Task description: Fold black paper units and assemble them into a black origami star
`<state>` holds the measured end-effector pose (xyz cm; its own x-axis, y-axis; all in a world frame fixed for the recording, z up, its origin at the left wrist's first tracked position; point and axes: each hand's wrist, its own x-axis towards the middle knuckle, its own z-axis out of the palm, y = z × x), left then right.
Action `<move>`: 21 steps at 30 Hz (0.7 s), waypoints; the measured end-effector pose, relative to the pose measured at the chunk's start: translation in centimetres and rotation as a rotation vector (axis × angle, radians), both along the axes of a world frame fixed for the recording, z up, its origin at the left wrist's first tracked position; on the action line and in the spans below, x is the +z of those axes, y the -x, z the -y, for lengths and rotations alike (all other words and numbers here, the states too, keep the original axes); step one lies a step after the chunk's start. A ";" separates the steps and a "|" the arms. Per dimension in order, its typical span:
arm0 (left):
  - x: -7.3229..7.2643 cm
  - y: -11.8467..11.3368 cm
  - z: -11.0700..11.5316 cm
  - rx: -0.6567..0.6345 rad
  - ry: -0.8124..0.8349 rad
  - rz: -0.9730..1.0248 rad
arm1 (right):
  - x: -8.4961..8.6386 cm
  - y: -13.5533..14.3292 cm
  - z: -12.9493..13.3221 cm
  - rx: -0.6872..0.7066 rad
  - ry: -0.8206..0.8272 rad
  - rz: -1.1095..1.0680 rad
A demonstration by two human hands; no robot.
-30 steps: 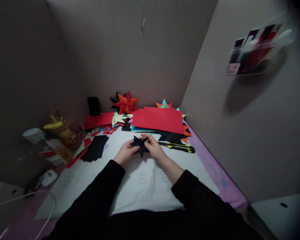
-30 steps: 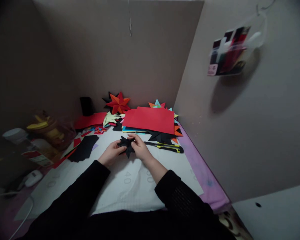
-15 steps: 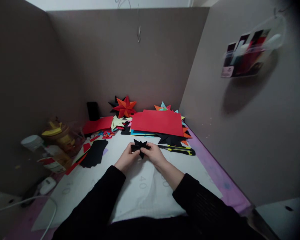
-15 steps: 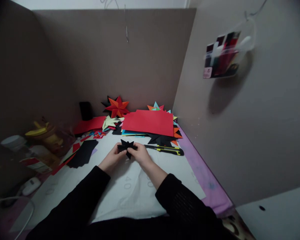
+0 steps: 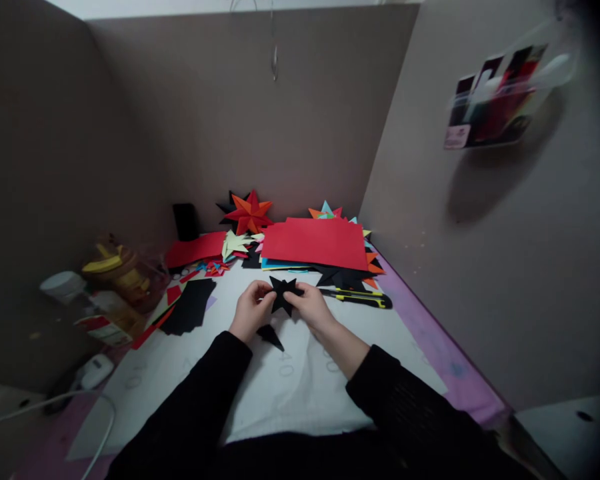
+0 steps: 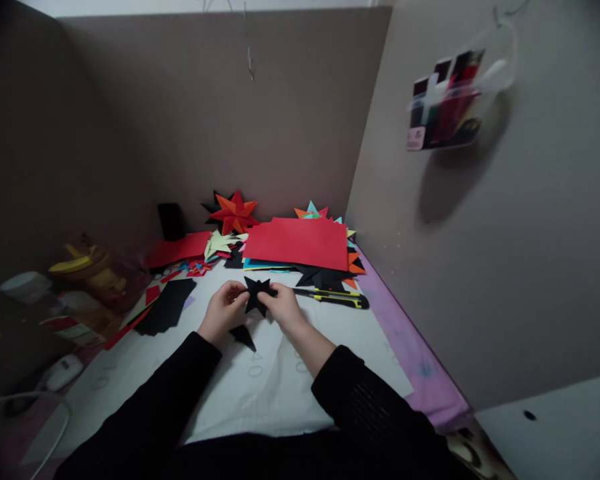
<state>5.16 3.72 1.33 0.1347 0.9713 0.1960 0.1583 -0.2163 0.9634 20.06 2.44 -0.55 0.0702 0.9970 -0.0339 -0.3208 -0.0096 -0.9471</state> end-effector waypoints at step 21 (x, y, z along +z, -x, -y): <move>0.7 1.6 0.8 -0.227 0.367 0.195 | 1.0 -0.2 0.9 0.194 0.242 -0.076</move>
<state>3.58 2.97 2.06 0.3468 0.9312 -0.1118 -0.0448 0.1355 0.9898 20.25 1.54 0.43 -0.1327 0.9539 -0.2693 -0.3607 -0.2996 -0.8833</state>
